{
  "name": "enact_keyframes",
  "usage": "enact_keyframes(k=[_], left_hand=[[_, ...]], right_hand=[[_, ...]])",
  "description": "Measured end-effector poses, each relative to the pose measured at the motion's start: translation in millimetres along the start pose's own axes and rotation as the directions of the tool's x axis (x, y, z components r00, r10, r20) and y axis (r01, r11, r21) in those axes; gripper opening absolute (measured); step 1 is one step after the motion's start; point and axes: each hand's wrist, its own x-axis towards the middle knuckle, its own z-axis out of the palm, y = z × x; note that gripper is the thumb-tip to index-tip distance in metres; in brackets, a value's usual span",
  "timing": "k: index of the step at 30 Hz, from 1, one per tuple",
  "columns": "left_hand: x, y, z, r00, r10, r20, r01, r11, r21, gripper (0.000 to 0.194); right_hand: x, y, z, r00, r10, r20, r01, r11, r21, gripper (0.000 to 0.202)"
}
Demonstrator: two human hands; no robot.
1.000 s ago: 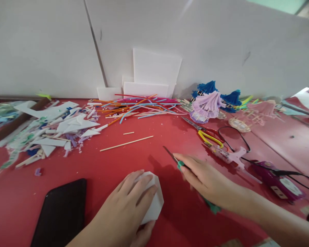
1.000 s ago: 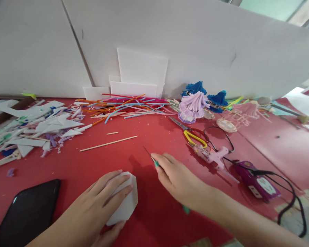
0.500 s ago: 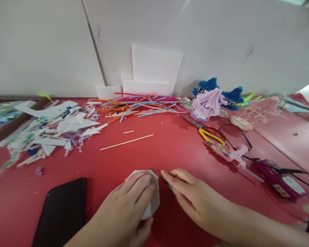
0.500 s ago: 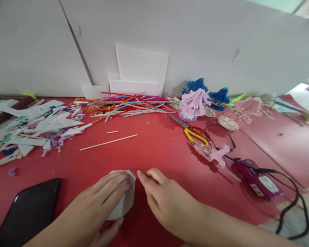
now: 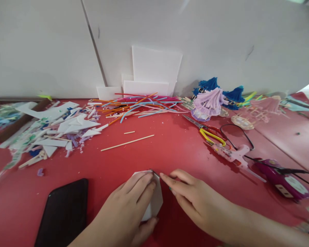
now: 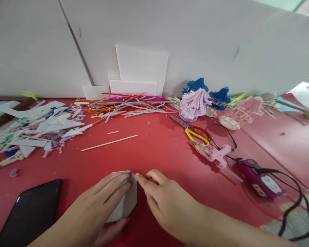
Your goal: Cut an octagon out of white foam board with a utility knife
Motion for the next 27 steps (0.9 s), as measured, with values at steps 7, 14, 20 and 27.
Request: enact_keyframes(k=[7,14,20,27], left_hand=[[2.4,1.3,-2.0,0.999,-0.018,0.036,0.019,1.0,-0.018,0.057],[0.3,1.7,-1.6,0.998,-0.029,0.06,0.03,0.999,-0.014,0.055],[-1.4,4.9,-8.1,0.989,-0.061,0.133,0.066,0.997,-0.036,0.066],[8.3,8.8,-15.5,0.977,-0.04,0.211,0.035,0.999,0.026,0.062]], right_hand=[[-0.4,0.0,1.1,1.0,0.002,-0.003,-0.002,1.0,0.02,0.051],[1.3,-0.8,-2.3,1.0,0.002,0.014,-0.002,1.0,0.009,0.051],[3.1,-5.5,-6.1,0.999,0.005,0.044,-0.005,1.0,-0.01,0.052],[3.0,-4.6,-3.0,0.997,0.008,0.074,0.001,0.993,-0.122,0.056]])
